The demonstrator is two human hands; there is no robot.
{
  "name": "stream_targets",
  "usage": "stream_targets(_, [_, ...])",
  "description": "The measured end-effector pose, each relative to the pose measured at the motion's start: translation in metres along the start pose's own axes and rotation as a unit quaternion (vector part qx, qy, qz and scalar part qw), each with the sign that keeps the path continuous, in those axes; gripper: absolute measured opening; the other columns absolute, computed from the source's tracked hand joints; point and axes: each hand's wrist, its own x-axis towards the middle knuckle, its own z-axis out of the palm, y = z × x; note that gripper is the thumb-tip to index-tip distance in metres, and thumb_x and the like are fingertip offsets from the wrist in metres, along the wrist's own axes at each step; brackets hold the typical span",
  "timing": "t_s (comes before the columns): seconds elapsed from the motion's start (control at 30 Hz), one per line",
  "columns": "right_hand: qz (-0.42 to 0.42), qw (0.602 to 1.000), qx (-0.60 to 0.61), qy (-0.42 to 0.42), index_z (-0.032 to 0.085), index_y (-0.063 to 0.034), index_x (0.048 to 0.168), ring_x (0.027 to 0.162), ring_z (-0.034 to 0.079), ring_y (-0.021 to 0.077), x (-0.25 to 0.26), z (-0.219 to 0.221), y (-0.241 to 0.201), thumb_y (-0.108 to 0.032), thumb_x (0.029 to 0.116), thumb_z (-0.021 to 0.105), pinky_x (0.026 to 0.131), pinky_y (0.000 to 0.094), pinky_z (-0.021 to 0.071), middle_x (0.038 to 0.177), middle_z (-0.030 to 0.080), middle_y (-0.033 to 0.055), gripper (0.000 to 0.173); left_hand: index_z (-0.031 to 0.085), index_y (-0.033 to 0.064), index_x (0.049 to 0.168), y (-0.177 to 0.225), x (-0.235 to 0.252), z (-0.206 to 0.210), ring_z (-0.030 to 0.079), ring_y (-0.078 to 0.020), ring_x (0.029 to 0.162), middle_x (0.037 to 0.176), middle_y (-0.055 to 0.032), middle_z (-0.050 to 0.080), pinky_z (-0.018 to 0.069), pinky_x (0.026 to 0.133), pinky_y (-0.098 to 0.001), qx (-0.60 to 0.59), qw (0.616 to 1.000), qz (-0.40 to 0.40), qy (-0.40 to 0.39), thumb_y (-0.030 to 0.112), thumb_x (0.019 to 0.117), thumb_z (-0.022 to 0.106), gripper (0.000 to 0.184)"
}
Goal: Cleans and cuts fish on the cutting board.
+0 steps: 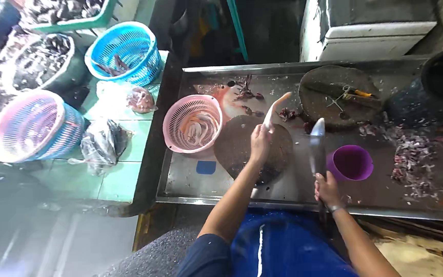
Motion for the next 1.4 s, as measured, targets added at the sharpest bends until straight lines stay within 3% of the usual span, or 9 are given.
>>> stream_targets(0.13, [-0.022,0.999,-0.004,0.024,0.050,-0.0014,0.118,0.041,0.048,0.0109,-0.023,-0.019,0.000,-0.027,0.1121,0.032,0.040,0.0307,0.0496,0.064,0.051,0.0007,0.032,0.056,0.0043,0.119,-0.020,-0.006,0.026,0.059,-0.0104,0.063,0.075,-0.0017,0.061,0.0515,0.059,-0.0274,-0.045,0.997,-0.057,0.034,0.026,0.1134,0.030,0.035])
stream_targets(0.27, [-0.039,0.994,-0.100,-0.012,0.052,0.0028,0.123,0.046,0.055,0.0142,-0.030,-0.004,0.007,-0.026,0.1112,0.033,0.045,0.0348,0.0542,0.067,0.054,0.0040,0.036,0.062,0.0027,0.123,-0.076,-0.025,-0.032,0.071,-0.0217,0.072,0.086,-0.0104,0.073,0.0606,0.071,-0.0436,0.268,0.939,-0.214,0.009,0.035,0.1120,0.032,0.045])
stream_targets(0.47, [-0.128,0.938,-0.311,-0.081,0.055,0.0041,0.139,0.088,0.072,0.0358,-0.008,0.061,-0.024,-0.027,0.1078,0.038,0.084,0.0544,0.0562,0.092,0.072,0.0220,0.047,0.074,0.0112,0.105,-0.051,-0.037,-0.069,0.070,-0.0395,0.099,0.099,-0.0182,0.073,0.0535,0.081,-0.0657,0.544,0.807,-0.216,-0.076,0.042,0.1071,0.043,0.043])
stream_targets(0.73, [-0.436,0.859,-0.269,0.019,0.060,0.0023,0.126,0.055,0.063,0.0227,-0.012,0.127,-0.115,-0.023,0.1033,0.043,0.052,0.0424,0.0559,0.073,0.065,0.0099,0.038,0.071,0.0124,0.097,-0.052,-0.028,-0.080,0.071,-0.0379,0.098,0.096,-0.0155,0.074,0.0540,0.077,-0.0636,0.613,0.759,-0.176,-0.129,0.041,0.1057,0.044,0.041])
stream_targets(0.87, [-0.147,0.859,-0.478,-0.113,0.052,-0.0074,0.143,0.101,0.072,0.0384,0.007,0.137,-0.052,-0.028,0.1086,0.035,0.086,0.0569,0.0575,0.107,0.073,0.0200,0.044,0.072,0.0132,0.106,-0.055,-0.027,-0.082,0.072,-0.0377,0.099,0.100,-0.0153,0.074,0.0549,0.076,-0.0632,0.621,0.751,-0.171,-0.146,0.035,0.1038,0.046,0.034])
stream_targets(0.93, [-0.041,0.833,-0.529,-0.158,0.049,-0.0123,0.145,0.109,0.070,0.0398,0.016,0.142,-0.065,-0.029,0.1093,0.031,0.090,0.0590,0.0556,0.112,0.072,0.0204,0.044,0.072,0.0139,0.104,-0.062,-0.028,-0.084,0.072,-0.0378,0.091,0.094,-0.0151,0.074,0.0546,0.071,-0.0628,0.626,0.756,-0.133,-0.140,0.034,0.1016,0.050,0.030])
stream_targets(1.13, [-0.075,0.872,-0.453,-0.168,0.056,-0.0064,0.140,0.096,0.072,0.0381,0.006,0.114,-0.072,-0.030,0.1085,0.039,0.086,0.0576,0.0562,0.098,0.072,0.0212,0.043,0.072,0.0131,0.095,-0.055,-0.062,-0.175,0.071,-0.0351,0.090,0.089,-0.0123,0.073,0.0541,0.075,-0.0634,0.618,0.766,-0.150,-0.095,0.045,0.0981,0.052,0.037])
stream_targets(1.27, [-0.049,0.888,-0.407,-0.206,0.059,-0.0049,0.138,0.095,0.071,0.0385,-0.002,0.086,-0.058,-0.028,0.1082,0.042,0.088,0.0596,0.0542,0.098,0.072,0.0233,0.042,0.063,0.0087,0.132,-0.031,-0.085,-0.299,0.066,-0.0461,0.112,0.123,-0.0239,0.068,0.0512,0.088,-0.0712,0.638,0.704,-0.312,-0.015,0.040,0.0908,0.068,0.052])
stream_targets(1.4, [-0.028,0.909,-0.364,-0.201,0.062,-0.0040,0.132,0.083,0.069,0.0348,-0.006,0.082,-0.026,-0.028,0.1076,0.041,0.081,0.0581,0.0545,0.090,0.070,0.0206,0.040,0.067,0.0075,0.126,0.021,0.003,-0.312,0.068,-0.0438,0.108,0.117,-0.0225,0.070,0.0524,0.086,-0.0683,0.639,0.744,-0.186,0.067,0.030,0.0985,0.060,0.036])
